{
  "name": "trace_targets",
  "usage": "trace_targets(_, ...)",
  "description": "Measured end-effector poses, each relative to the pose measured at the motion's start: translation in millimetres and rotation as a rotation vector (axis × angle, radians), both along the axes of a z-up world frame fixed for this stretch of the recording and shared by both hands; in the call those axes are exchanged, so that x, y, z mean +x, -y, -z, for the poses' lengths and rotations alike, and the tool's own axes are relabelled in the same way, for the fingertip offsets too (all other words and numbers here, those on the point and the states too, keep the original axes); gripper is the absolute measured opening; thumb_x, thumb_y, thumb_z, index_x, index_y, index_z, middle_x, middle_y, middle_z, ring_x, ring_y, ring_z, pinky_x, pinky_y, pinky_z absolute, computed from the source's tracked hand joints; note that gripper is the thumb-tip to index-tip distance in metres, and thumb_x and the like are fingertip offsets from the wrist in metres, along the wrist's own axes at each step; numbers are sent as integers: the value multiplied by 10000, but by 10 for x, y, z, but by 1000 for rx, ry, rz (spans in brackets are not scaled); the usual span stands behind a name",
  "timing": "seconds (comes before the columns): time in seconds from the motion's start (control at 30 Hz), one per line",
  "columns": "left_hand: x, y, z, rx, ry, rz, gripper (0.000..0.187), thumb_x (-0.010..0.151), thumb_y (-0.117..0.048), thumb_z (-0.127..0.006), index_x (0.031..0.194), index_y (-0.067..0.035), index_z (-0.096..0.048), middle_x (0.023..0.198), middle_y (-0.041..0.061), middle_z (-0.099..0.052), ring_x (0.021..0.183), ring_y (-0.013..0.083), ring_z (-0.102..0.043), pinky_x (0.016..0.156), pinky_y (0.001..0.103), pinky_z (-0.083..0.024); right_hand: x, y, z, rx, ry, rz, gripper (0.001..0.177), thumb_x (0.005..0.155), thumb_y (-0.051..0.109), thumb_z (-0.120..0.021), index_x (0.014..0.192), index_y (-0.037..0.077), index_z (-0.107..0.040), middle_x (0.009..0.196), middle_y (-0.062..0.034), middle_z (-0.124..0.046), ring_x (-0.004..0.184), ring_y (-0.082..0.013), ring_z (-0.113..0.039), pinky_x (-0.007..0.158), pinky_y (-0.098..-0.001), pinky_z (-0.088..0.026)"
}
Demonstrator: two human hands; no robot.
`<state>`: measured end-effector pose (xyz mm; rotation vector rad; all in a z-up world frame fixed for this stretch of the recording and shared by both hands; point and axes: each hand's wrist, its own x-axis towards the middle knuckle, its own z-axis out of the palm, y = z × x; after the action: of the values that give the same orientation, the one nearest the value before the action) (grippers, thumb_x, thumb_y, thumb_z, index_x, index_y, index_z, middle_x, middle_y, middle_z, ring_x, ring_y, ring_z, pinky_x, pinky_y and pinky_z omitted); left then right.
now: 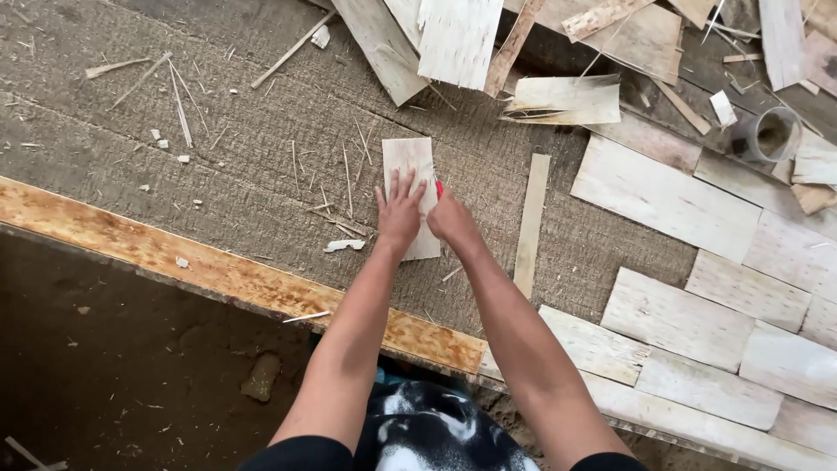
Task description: The person uses a red utility knife to cut small rectangular pieces of light-colored wood on a workbench. They repeatedly score the wood, snap off thin strips, and place the cut pieces into a growing stack on the right side of the bench.
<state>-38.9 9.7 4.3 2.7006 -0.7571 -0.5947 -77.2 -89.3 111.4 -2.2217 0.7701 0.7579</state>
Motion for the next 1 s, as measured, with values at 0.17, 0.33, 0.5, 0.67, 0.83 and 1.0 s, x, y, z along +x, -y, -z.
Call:
trace_targets(0.17, 27, 16, 107, 29, -69, -16, 843, 880, -301, -780, 1595, -352, -336, 1729, -84, -76, 1592, 277, -48, 1250, 671, -178, -19, -144, -223, 28, 58, 38, 613, 957, 277, -549, 1384, -111, -343, 1303, -438, -547, 1253, -638, -517, 1016, -671, -448)
trace_targets(0.33, 10, 6, 94, 58, -62, -18, 860, 878, -341, -771, 1601, -386, -308, 1729, -112, -37, 1592, 268, -47, 1242, 676, -187, -160, -210, -171, 10, 26, 40, 529, 975, 246, -418, 1373, -90, -330, 1305, -420, -556, 1265, -618, -524, 1040, -645, -460)
trace_targets(0.5, 4, 4, 202, 54, -60, -23, 855, 882, -342, -769, 1598, -403, -306, 1726, -139, -32, 1592, 252, -50, 1241, 672, -193, -156, -212, -172, -38, 22, 23, 504, 968, 238, -410, 1353, -80, -344, 1291, -422, -569, 1245, -610, -544, 1041, -637, -467)
trace_targets(0.67, 4, 0, 159, 52, -43, -26, 858, 880, -367, -763, 1601, -404, -300, 1726, -140, -28, 1592, 250, -54, 1247, 660, -189, -231, -343, -503, -29, -3, 14, 499, 958, 212, -394, 1358, -81, -347, 1290, -410, -580, 1251, -601, -549, 1034, -639, -472)
trace_targets(0.83, -70, -30, 269, 61, -27, -35, 875, 863, -385, -769, 1600, -405, -299, 1728, -141, -26, 1594, 255, -44, 1243, 665, -176, -302, -390, -488, -29, -47, 14, 493, 943, 210, -393, 1357, -54, -354, 1267, -379, -607, 1224, -572, -585, 1006, -627, -504)
trace_targets(1.0, -7, 3, 205, 26, -7, -34, 871, 868, -364, -776, 1602, -393, -308, 1729, -131, -21, 1594, 258, -41, 1243, 666, -190, -334, -325, -243, -24, -40, 47, 475, 938, 169, -377, 1357, -53, -399, 1239, -365, -636, 1200, -540, -619, 988, -631, -520)
